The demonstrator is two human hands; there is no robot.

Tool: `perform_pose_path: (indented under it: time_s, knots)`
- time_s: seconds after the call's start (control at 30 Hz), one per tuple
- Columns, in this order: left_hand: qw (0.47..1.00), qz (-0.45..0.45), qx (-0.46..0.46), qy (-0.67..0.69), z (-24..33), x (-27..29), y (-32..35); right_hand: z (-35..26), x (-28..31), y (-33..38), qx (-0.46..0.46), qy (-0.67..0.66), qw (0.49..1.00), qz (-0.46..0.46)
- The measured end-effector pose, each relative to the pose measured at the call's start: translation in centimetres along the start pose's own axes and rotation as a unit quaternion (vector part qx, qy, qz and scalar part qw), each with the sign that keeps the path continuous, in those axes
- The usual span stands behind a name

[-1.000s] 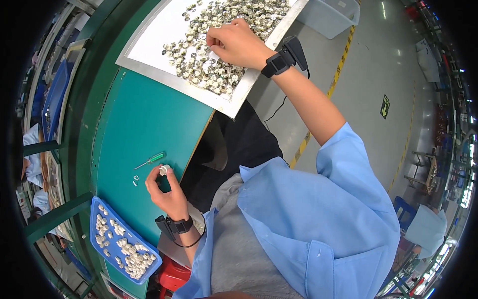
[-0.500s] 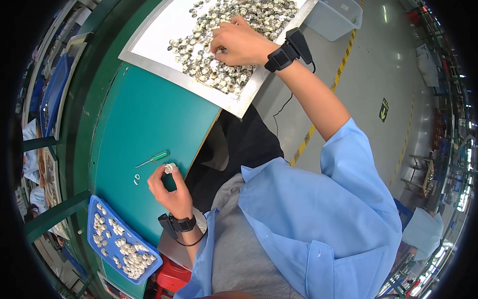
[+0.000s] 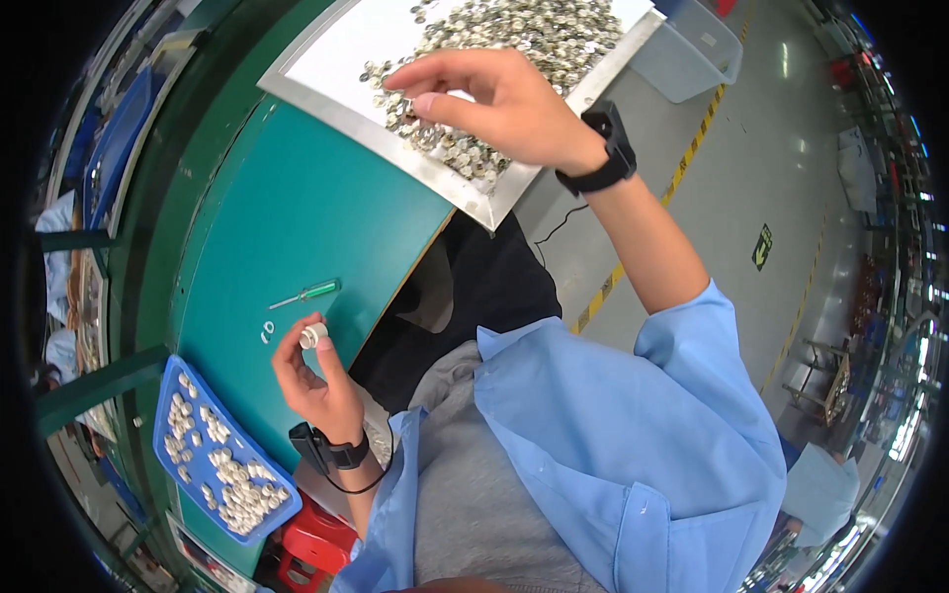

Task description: The person picks up a white plastic component and a metal insert by hand, fits the metal insert into the plastic component, and presses them together. After repeating this assembly for several units, the person places each completed part into a blue tray.

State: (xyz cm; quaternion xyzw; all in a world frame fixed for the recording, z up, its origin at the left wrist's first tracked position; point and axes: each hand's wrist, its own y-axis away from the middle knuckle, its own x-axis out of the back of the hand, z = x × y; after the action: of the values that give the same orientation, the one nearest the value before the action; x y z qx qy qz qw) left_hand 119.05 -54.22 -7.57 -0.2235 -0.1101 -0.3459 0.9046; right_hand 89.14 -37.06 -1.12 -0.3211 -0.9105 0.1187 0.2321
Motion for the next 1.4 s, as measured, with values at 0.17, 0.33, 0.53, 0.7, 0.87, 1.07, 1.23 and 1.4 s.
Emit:
perform_pose_path:
  time_s: [0.17, 0.33, 0.53, 0.7, 0.87, 1.07, 1.23, 1.4]
  knots:
    - [0.98, -0.062, 0.053, 0.182, 3.6, 0.3, -0.6, -2.8, -6.0, 1.7, 0.007, -0.247, 0.969, -0.021]
    - [0.866, -0.171, 0.12, 0.454, 3.0, 0.0, -1.0, -4.6, -11.3, 3.1, 0.049, -0.407, 0.912, -0.029]
    - [0.883, -0.087, 0.136, 0.44, 6.1, -0.8, -0.5, -4.2, -15.5, 4.0, 0.204, -0.284, 0.935, 0.057]
    - [0.863, -0.066, 0.129, 0.483, 6.2, -0.2, -0.3, -4.2, -16.1, 4.4, 0.303, -0.123, 0.939, 0.105]
    - [0.822, -0.123, 0.168, 0.531, 5.7, 0.7, -0.2, -4.8, -14.8, 4.4, 0.26, -0.188, 0.946, 0.046]
    - [0.819, -0.192, 0.202, 0.502, 5.3, 1.3, -0.4, -5.3, -12.7, 2.4, 0.293, -0.151, 0.941, -0.075]
    - [0.772, -0.179, 0.252, 0.556, 5.9, 1.0, -0.4, -4.9, -11.7, 2.6, 0.272, -0.158, 0.946, -0.078]
    - [0.759, -0.211, 0.17, 0.592, 4.9, 0.3, -0.8, -4.5, -10.8, 2.7, 0.248, -0.142, 0.955, -0.074]
